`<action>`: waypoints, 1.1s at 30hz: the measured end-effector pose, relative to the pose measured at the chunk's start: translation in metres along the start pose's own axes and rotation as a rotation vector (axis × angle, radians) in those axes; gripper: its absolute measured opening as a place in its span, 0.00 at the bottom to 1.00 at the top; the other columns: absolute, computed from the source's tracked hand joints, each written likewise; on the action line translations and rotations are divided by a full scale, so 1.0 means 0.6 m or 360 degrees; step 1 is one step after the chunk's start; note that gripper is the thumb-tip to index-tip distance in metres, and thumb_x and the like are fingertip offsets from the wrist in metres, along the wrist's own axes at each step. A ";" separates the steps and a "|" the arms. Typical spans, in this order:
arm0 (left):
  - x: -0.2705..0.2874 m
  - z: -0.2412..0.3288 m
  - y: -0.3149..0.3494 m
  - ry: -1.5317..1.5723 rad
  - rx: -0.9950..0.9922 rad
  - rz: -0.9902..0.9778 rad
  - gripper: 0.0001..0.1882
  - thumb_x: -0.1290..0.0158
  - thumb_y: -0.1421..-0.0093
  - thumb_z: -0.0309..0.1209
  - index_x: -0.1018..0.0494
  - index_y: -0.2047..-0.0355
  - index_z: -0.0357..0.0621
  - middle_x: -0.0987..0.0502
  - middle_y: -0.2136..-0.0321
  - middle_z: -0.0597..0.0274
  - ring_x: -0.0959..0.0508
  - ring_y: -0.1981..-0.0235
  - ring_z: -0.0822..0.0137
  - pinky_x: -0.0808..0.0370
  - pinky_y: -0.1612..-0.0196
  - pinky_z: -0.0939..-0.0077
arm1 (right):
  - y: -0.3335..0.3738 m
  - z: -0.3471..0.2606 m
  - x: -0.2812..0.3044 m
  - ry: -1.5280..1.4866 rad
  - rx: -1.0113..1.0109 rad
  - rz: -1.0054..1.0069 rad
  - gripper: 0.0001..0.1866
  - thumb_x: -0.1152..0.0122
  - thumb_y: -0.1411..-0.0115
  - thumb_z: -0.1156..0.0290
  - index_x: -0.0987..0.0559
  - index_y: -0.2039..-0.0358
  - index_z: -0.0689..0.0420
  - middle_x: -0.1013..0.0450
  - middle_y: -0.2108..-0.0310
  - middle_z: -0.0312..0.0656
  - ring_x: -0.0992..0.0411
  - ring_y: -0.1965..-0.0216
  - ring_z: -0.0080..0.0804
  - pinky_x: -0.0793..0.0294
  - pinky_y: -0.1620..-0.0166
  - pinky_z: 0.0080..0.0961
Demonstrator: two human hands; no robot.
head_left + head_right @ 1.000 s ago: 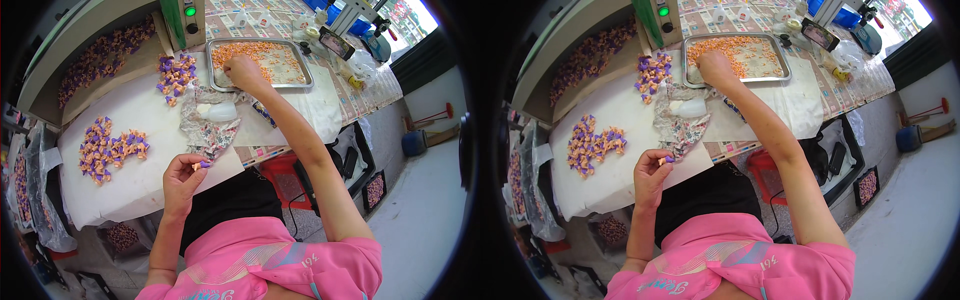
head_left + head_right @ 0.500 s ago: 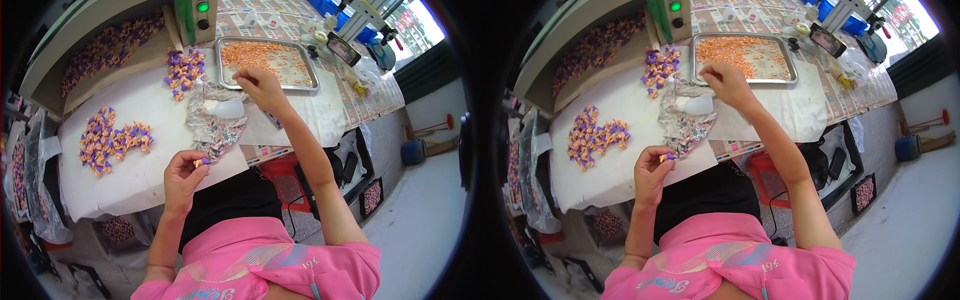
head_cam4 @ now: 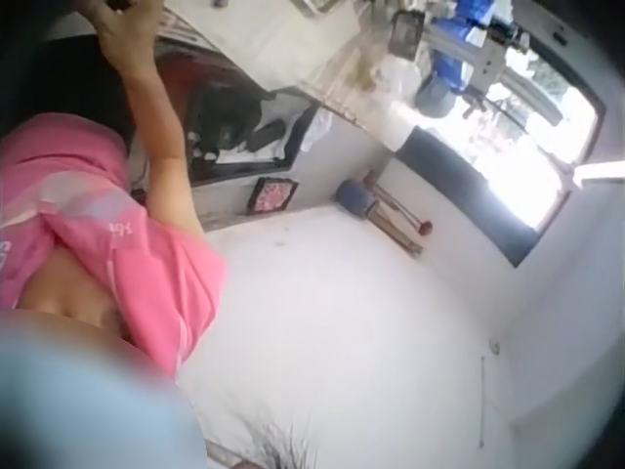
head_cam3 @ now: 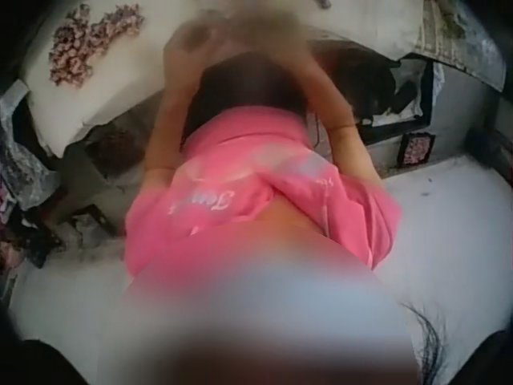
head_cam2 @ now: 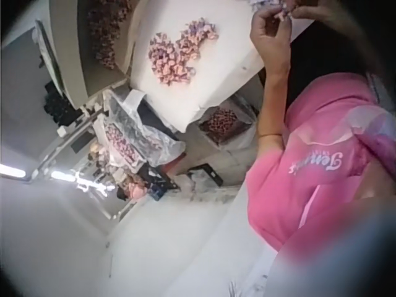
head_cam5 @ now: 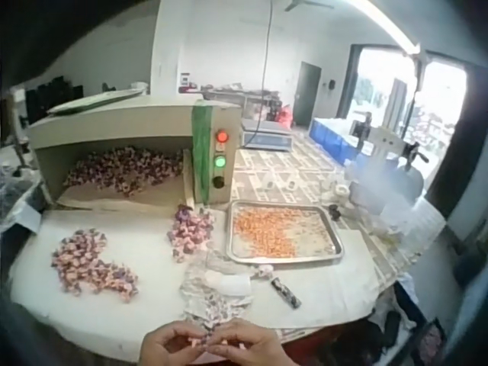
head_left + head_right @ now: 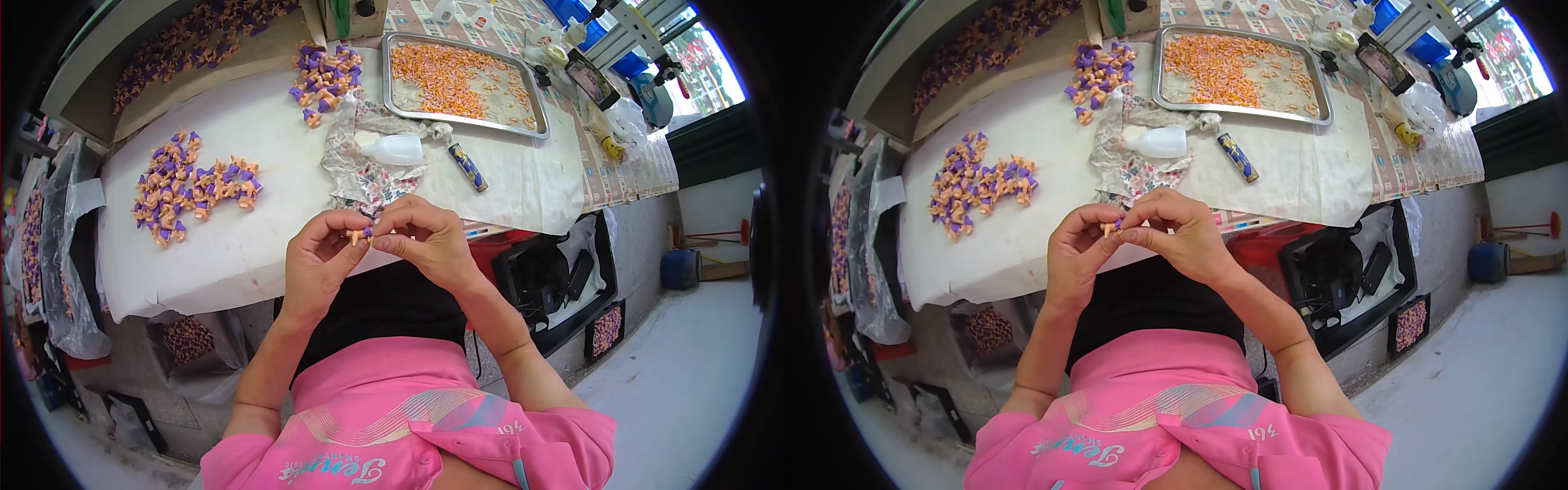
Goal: Applying adhesive to small purple components and attaching them to a white workpiece.
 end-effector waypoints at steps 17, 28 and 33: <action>0.008 -0.006 -0.002 -0.0344 -0.0318 -0.0064 0.12 0.45 0.43 0.15 0.26 0.59 0.35 0.28 0.58 0.61 0.25 0.59 0.74 0.27 0.54 0.81 | 0.001 0.033 -0.009 0.0040 0.0038 0.0117 0.05 0.34 0.45 0.79 0.19 0.67 0.61 0.29 0.64 0.37 0.29 0.62 0.22 0.27 0.58 0.19; -0.001 0.004 0.003 -0.0474 -0.0399 -0.0077 0.12 0.47 0.46 0.13 0.26 0.60 0.35 0.28 0.57 0.58 0.25 0.59 0.73 0.26 0.56 0.81 | 0.012 0.028 -0.011 0.0368 0.0231 0.0179 0.06 0.33 0.47 0.80 0.19 0.67 0.61 0.28 0.65 0.37 0.29 0.65 0.20 0.28 0.64 0.15; -0.009 0.006 0.005 -0.0544 -0.0416 -0.0061 0.12 0.47 0.47 0.13 0.25 0.62 0.34 0.26 0.59 0.58 0.25 0.62 0.73 0.26 0.58 0.82 | 0.018 0.027 -0.010 0.0316 0.0205 0.0186 0.06 0.32 0.47 0.81 0.19 0.68 0.61 0.28 0.65 0.37 0.29 0.67 0.20 0.28 0.65 0.15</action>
Point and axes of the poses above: each hand's wrist, its own y-axis away from the middle knuckle, its own x-axis out of the back of the hand, z = x × y, the point moved 2 cm from there along -y, towards the middle knuckle
